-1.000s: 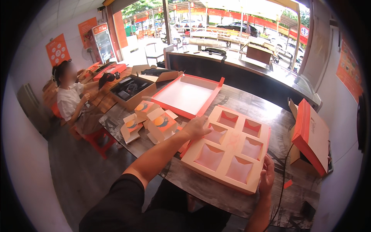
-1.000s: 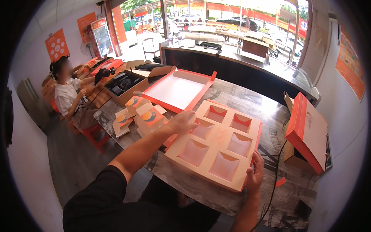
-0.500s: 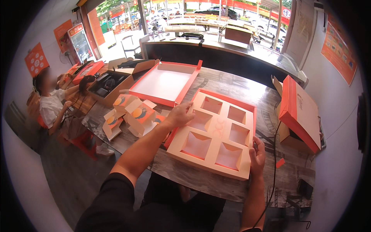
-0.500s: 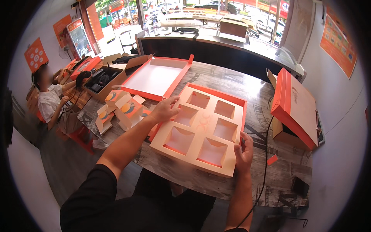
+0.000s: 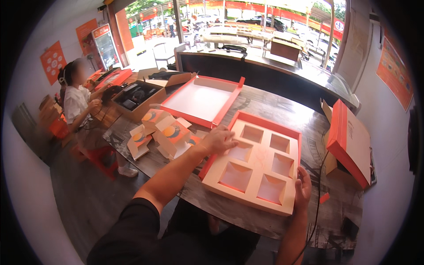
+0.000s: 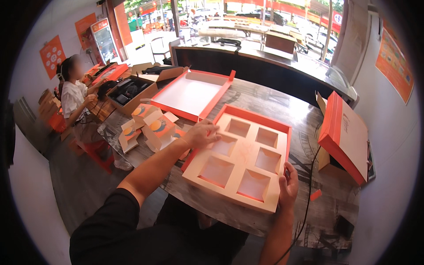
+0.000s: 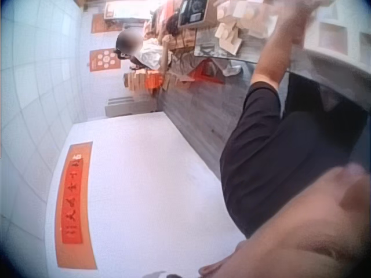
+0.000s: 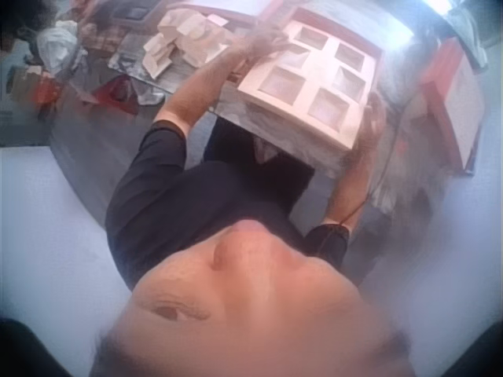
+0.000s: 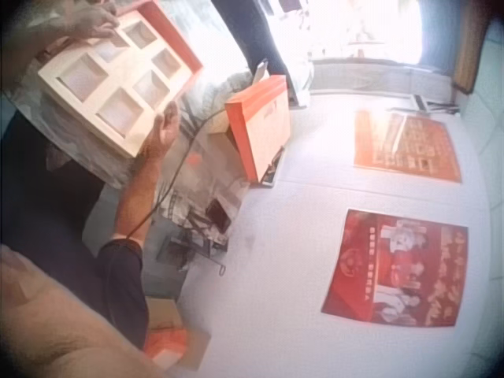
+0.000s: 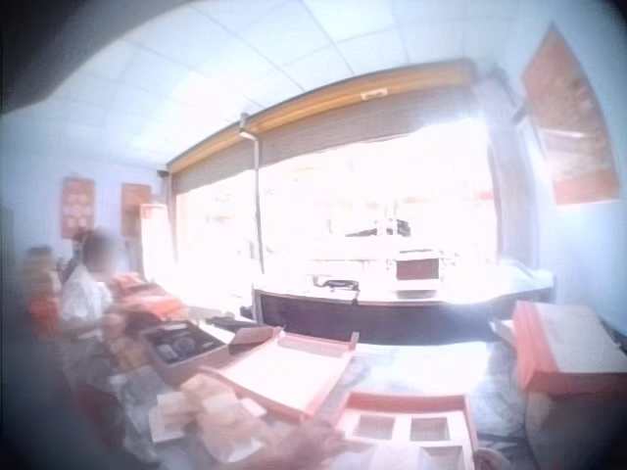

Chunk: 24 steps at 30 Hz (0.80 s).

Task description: The person folds and assembles cardboard boxes and inserts by hand on a wooden table.

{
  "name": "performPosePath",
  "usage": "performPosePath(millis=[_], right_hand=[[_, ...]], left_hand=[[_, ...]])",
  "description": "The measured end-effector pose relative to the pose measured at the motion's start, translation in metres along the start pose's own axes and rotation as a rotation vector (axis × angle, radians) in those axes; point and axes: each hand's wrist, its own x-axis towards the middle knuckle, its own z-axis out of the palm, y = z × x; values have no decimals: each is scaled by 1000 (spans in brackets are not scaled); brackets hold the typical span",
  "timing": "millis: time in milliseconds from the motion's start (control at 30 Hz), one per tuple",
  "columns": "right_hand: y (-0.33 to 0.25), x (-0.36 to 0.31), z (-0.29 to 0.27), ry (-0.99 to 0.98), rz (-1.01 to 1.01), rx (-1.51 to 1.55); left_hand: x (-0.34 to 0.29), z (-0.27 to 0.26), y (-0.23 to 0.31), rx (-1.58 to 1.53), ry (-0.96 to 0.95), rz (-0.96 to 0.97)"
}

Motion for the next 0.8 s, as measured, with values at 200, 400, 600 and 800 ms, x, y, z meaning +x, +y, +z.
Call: performPosePath(millis=[200,400,600,800], right_hand=[[-22,2,6,-60,54,-112],[-20,0,-10,-68,37,-187],[-31,-9,-8,-126,58,-168],[-43,-59,14,-160,-108,-98]], left_hand=[[-31,0,6,-53,82,49],[-105,-8,10,-733,44,-63],[-176,-1,17,-743,58,90],[-182,4,20,-693,74,79]])
